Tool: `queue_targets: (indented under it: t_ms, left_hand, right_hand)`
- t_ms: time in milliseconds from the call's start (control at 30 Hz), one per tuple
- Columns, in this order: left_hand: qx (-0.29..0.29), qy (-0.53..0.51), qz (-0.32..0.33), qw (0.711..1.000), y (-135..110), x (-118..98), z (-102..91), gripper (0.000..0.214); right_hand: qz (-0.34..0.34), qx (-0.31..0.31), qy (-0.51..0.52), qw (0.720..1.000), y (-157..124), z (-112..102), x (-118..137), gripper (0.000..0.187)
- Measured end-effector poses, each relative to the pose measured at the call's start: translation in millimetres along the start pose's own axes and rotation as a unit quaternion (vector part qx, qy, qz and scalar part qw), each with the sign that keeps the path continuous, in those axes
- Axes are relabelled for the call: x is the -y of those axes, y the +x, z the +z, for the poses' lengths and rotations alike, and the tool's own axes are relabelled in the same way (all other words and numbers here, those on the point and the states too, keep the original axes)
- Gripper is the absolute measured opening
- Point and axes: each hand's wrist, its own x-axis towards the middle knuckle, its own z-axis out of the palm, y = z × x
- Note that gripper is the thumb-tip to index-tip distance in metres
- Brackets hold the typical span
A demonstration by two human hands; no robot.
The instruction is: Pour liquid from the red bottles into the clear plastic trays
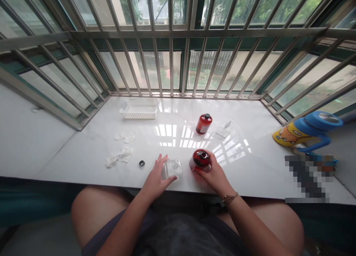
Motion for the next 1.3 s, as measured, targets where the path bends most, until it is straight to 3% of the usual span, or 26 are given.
queue_targets:
  t_ms: [133,367,500,600,733,833,933,1067,1300]
  left_hand:
    - [-0.001,0.04,0.054,0.998,4.3,4.0,-3.2,0.079]
    - [-0.017,0.09,0.086,0.992,5.5,18.4,-3.7,0.075]
    - [-0.034,0.118,0.125,0.985,3.8,26.6,-6.3,0.086]
    - [-0.064,0.156,0.176,0.97,-1.1,31.4,-18.2,0.103]
    - [-0.16,0.216,0.204,0.941,-8.8,44.2,-47.0,0.086]
    - [-0.216,0.244,0.198,0.925,-10.6,59.7,-67.4,0.073]
    - [-0.233,0.255,0.173,0.923,-7.5,74.1,-79.1,0.063]
    - [-0.213,0.251,0.119,0.937,0.7,83.0,-82.5,0.051]
    - [-0.206,0.213,0.048,0.954,8.9,78.6,-79.8,0.041]
  right_hand:
    - [-0.005,0.003,-0.025,1.0,-2.6,-3.1,-2.3,0.087]
    - [-0.036,-0.013,-0.069,0.997,-12.0,-6.7,-11.2,0.099]
    - [-0.087,-0.034,-0.084,0.992,-26.8,-13.8,-6.9,0.107]
    - [-0.111,-0.06,-0.104,0.987,-38.8,-23.5,-0.6,0.103]
    - [-0.145,-0.111,-0.127,0.975,-51.1,-36.3,5.0,0.092]
    - [-0.182,-0.14,-0.145,0.963,-56.2,-40.9,8.4,0.085]
    - [-0.218,-0.15,-0.166,0.95,-57.8,-40.2,12.8,0.081]
    - [-0.232,-0.145,-0.173,0.946,-58.1,-35.5,18.2,0.078]
    - [-0.241,-0.128,-0.17,0.947,-59.4,-31.9,26.6,0.073]
